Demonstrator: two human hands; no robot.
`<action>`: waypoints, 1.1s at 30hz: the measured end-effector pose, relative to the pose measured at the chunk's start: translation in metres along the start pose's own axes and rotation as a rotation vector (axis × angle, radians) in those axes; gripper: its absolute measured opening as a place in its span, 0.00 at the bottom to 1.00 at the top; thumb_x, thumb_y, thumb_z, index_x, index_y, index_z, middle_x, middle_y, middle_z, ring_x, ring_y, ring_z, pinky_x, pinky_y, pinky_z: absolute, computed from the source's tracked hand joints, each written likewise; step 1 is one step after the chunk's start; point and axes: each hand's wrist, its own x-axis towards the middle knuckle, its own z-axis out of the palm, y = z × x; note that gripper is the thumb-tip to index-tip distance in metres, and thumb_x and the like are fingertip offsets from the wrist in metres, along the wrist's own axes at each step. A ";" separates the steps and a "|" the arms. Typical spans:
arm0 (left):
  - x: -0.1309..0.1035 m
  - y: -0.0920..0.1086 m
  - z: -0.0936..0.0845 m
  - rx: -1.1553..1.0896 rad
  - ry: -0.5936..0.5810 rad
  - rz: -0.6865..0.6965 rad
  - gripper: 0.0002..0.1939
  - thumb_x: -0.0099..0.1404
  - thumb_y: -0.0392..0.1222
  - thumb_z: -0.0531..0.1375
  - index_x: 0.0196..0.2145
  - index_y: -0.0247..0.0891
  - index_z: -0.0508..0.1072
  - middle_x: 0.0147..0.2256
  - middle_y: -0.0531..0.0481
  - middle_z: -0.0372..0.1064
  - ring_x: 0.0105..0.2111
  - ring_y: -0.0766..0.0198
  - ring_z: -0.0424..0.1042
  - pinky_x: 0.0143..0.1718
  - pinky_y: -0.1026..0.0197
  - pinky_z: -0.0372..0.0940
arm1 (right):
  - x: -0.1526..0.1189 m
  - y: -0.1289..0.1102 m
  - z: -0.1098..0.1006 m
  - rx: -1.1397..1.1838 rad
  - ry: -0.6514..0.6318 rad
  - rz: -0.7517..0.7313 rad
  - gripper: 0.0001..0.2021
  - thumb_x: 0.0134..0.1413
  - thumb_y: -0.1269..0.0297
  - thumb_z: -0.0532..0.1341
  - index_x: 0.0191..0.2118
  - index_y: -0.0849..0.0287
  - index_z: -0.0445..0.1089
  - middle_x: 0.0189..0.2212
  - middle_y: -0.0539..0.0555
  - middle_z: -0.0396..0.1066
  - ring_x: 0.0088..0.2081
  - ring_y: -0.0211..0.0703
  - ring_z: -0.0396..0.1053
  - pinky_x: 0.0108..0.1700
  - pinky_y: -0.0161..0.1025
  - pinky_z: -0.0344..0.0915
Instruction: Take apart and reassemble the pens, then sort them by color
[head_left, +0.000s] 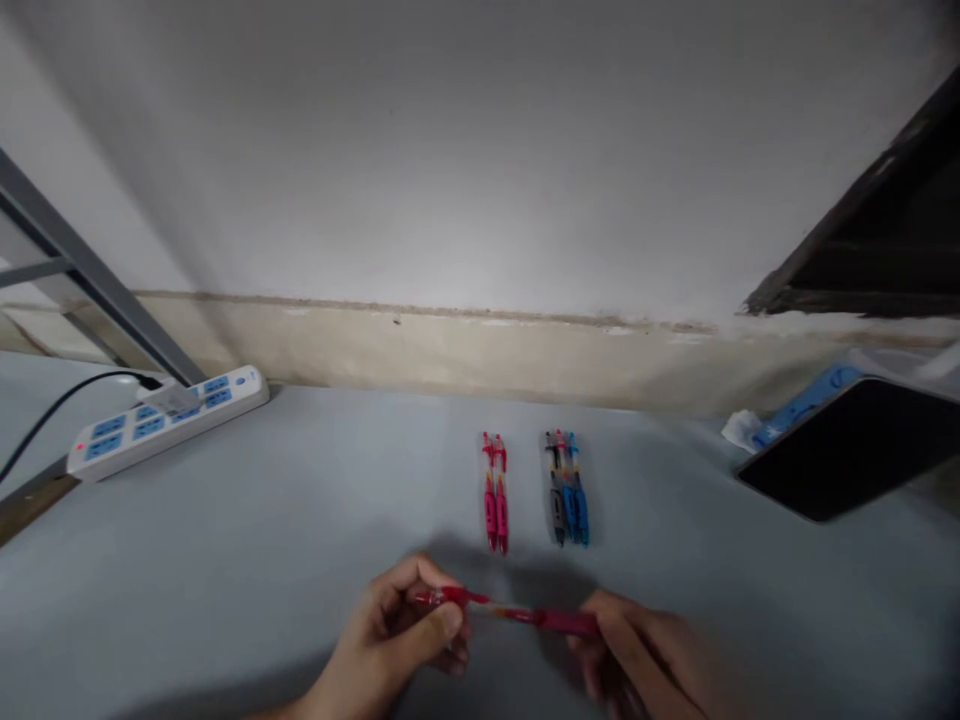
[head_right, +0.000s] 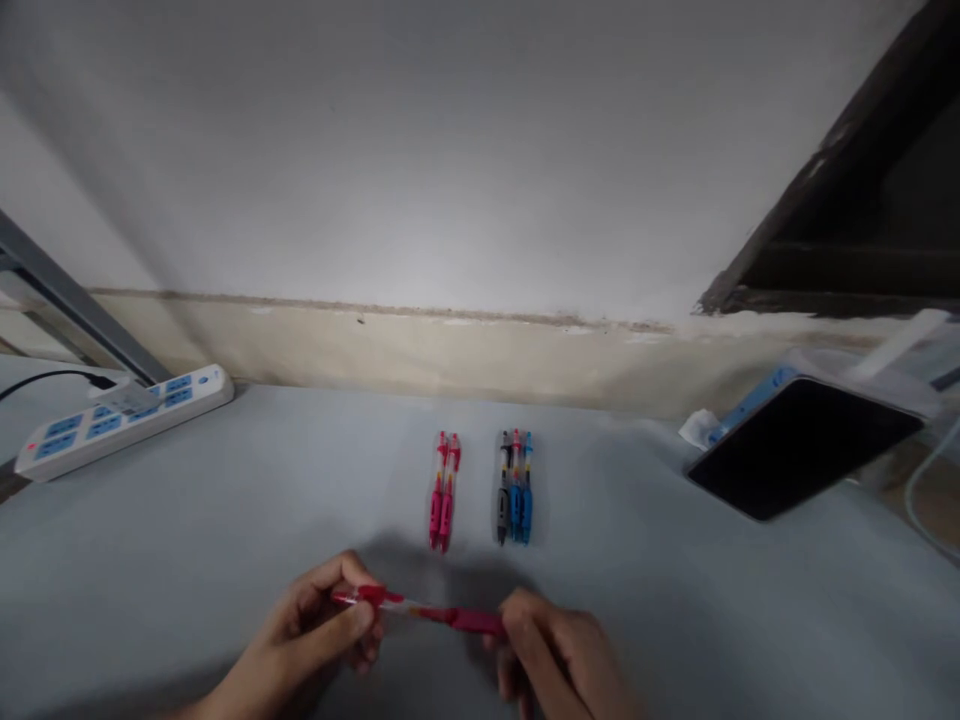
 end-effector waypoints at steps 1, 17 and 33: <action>0.001 0.001 0.000 -0.003 0.018 0.001 0.13 0.57 0.47 0.71 0.29 0.36 0.75 0.23 0.53 0.75 0.22 0.70 0.73 0.24 0.70 0.65 | 0.001 0.000 0.000 0.008 0.011 -0.026 0.17 0.65 0.47 0.52 0.38 0.54 0.70 0.22 0.49 0.72 0.23 0.40 0.69 0.26 0.34 0.65; 0.003 0.004 0.001 -0.015 0.050 -0.040 0.15 0.55 0.47 0.72 0.28 0.36 0.74 0.23 0.53 0.74 0.22 0.70 0.71 0.23 0.69 0.64 | 0.001 -0.005 -0.007 -0.232 0.003 -0.158 0.19 0.68 0.54 0.50 0.29 0.54 0.69 0.21 0.49 0.70 0.23 0.40 0.69 0.28 0.35 0.63; 0.003 0.012 0.004 0.210 -0.067 0.136 0.09 0.62 0.46 0.67 0.34 0.38 0.75 0.25 0.54 0.72 0.24 0.69 0.71 0.28 0.67 0.66 | 0.001 -0.017 0.001 0.305 -0.207 0.399 0.24 0.62 0.41 0.53 0.24 0.55 0.56 0.11 0.40 0.55 0.12 0.28 0.43 0.15 0.29 0.39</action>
